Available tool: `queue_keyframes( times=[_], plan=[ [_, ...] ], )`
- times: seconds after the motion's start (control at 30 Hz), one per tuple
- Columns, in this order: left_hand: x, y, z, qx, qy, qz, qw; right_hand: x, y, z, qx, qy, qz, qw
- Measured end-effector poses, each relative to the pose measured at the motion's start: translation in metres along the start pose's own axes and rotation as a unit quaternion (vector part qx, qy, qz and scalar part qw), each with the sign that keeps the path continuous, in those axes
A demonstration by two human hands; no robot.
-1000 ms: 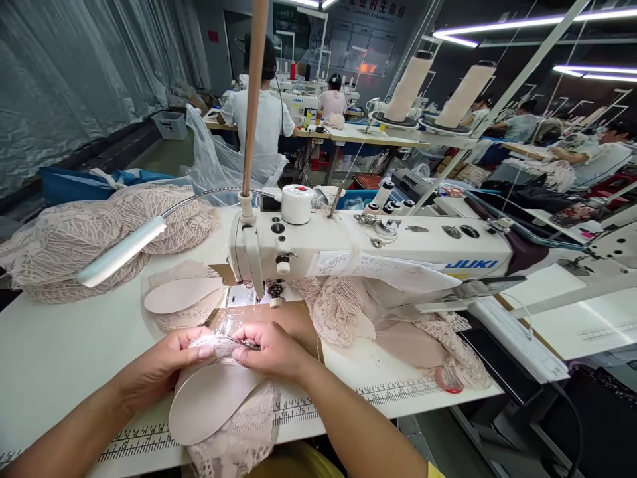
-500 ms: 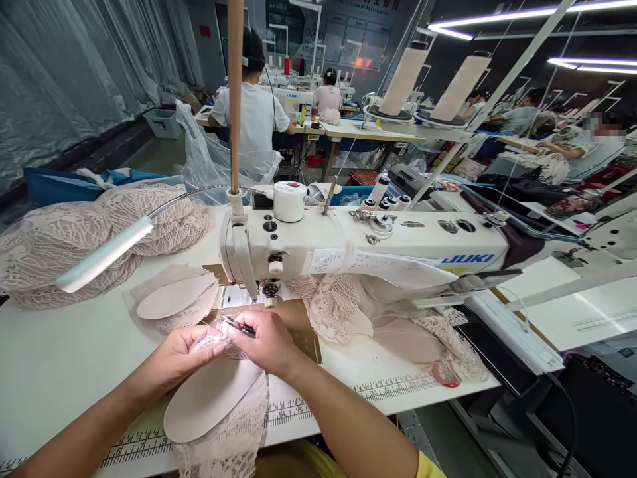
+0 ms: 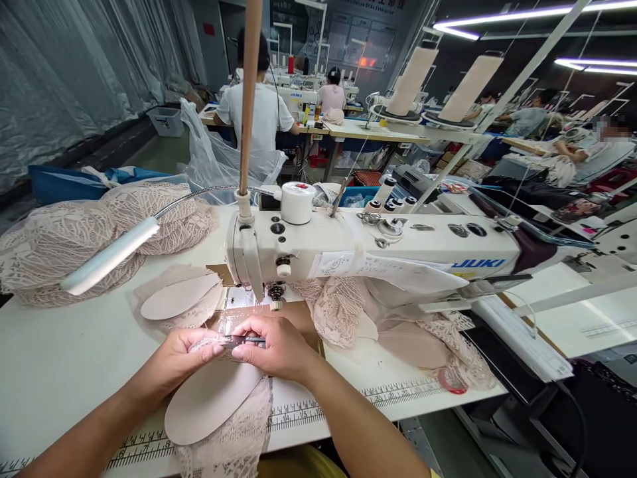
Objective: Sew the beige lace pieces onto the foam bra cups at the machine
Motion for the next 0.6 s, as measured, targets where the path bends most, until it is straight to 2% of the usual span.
queue_keyframes(
  times=[0.17, 0.3, 0.43, 0.53, 0.6],
  plan=[
    [-0.001, 0.000, 0.006, -0.002, 0.008, 0.001, 1.000, 0.000, -0.008, 0.007, -0.034, 0.002, -0.008, 0.999],
    [-0.003, -0.002, 0.006, -0.029, 0.006, 0.000, 1.000, -0.002, -0.013, 0.004, -0.059, -0.011, -0.029, 0.998],
    [-0.003, -0.003, 0.000, -0.103, -0.033, -0.014, 0.994, -0.004, -0.011, -0.007, -0.073, -0.036, -0.067, 0.994],
    [0.005, 0.006, -0.011, -0.242, -0.102, -0.049, 0.964, -0.005, -0.004, -0.015, -0.097, -0.083, -0.108, 0.986],
    [0.010, 0.018, -0.023, -0.345, -0.164, -0.114, 0.917, -0.003, 0.000, -0.016, -0.091, -0.077, -0.136, 0.983]
  ],
)
Point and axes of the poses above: each hand's wrist, its own x-axis away from the middle knuckle, its own y-axis out of the back of the hand, z = x × y, the point moved 3 cm from there along -x, towards the middle knuckle, and after that the axes turned 7 degrees about -z, right-handed, at the moved point
